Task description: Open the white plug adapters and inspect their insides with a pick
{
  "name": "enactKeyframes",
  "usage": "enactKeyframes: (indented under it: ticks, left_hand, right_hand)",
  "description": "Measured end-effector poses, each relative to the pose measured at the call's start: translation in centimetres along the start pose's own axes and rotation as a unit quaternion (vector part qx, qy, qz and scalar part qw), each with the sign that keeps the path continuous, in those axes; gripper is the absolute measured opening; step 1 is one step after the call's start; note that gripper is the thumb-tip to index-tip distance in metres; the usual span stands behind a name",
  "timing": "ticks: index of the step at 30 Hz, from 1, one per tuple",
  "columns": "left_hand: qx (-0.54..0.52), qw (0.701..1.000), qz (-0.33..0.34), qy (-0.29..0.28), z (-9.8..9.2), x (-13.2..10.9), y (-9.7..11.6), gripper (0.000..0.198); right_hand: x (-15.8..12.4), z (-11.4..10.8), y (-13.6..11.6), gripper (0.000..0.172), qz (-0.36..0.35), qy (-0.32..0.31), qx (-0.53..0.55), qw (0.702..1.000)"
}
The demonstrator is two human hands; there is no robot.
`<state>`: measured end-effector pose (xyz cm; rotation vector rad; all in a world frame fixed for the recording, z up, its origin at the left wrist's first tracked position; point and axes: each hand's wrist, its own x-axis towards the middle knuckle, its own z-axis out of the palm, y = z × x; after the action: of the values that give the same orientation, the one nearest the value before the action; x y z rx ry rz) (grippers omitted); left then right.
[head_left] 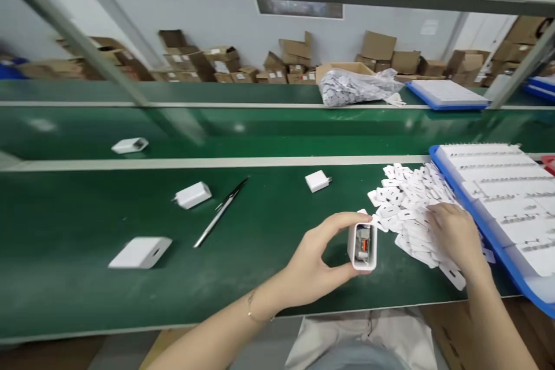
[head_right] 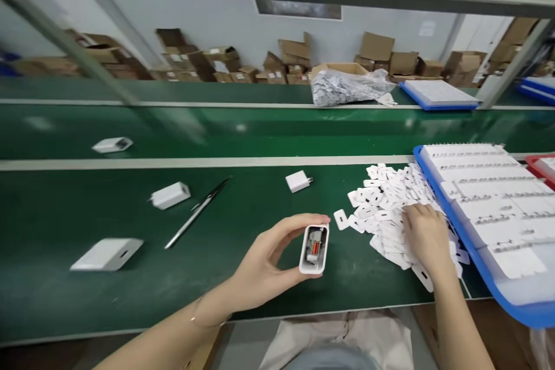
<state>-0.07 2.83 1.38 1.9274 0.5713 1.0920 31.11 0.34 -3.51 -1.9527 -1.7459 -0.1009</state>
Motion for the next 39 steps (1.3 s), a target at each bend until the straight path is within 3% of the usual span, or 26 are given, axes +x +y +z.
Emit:
enactKeyframes:
  ticks: [2, 4, 8, 12, 15, 19, 22, 25, 27, 30, 32, 35, 37, 39]
  left_hand:
    - [-0.032, 0.999, -0.026, 0.011, -0.1, -1.1, 0.6, 0.053]
    - [-0.066, 0.996, -0.050, 0.016, 0.1, -1.8, 1.0, 0.053]
    - [-0.079, 0.996, -0.051, -0.002, 0.7, -2.8, 0.8, 0.058]
    - [-0.064, 0.995, -0.061, -0.039, 1.0, -3.5, 0.4, 0.070]
    - [-0.087, 0.989, -0.087, -0.077, 0.7, -3.7, 0.4, 0.080]
    - [-0.122, 0.983, -0.094, -0.102, 0.5, -3.6, 0.5, 0.084]
    - [-0.133, 0.982, -0.088, -0.099, 0.6, -3.6, 0.3, 0.087]
    - [-0.123, 0.985, -0.076, -0.092, 0.6, -3.7, 0.1, 0.089]
    - [-0.097, 0.987, -0.078, -0.103, 0.4, -3.6, 0.2, 0.089]
    - [-0.040, 0.987, -0.074, -0.138, -0.1, -3.3, 0.3, 0.081]
    - [-0.004, 0.989, -0.057, -0.137, -0.2, -3.1, 0.3, 0.070]
    - [0.002, 0.997, -0.063, -0.042, 0.7, -3.2, -0.1, 0.059]
    - [-0.073, 0.992, -0.099, 0.032, 2.1, -3.3, -0.5, 0.065]
    - [-0.180, 0.969, -0.142, 0.096, 3.8, -3.3, -0.9, 0.070]
  right_hand:
    - [-0.3, -1.4, -0.9, 0.042, -0.007, 0.014, 0.052, 0.999]
    - [-1.0, -3.1, -2.8, 0.034, -0.038, 0.006, 0.176, 0.984]
    - [-2.6, -5.9, -8.5, 0.019, -0.114, -0.092, 0.403, 0.903]
    - [-2.4, -6.1, -12.0, 0.013, -0.167, -0.209, 0.455, 0.849]
    - [-1.6, -5.8, -12.3, 0.016, -0.205, -0.266, 0.445, 0.830]
    - [-1.1, -5.8, -11.9, 0.017, -0.247, -0.292, 0.427, 0.819]
    - [-1.3, -5.6, -11.8, 0.025, -0.204, -0.311, 0.405, 0.836]
    - [-1.7, -4.8, -11.5, 0.056, -0.105, -0.307, 0.400, 0.857]
    - [-2.0, -4.0, -11.3, 0.072, -0.053, -0.329, 0.434, 0.837]
    - [-2.3, -2.8, -10.9, 0.073, -0.032, -0.392, 0.503, 0.769]
    - [-2.5, -2.2, -10.7, 0.065, -0.035, -0.377, 0.540, 0.752]
    - [-2.6, -1.4, -10.9, 0.056, -0.021, -0.254, 0.577, 0.776]
    - [-2.7, -1.0, -11.2, 0.052, -0.014, -0.169, 0.593, 0.788]
    - [-2.9, -0.7, -11.7, 0.046, -0.023, -0.119, 0.588, 0.800]
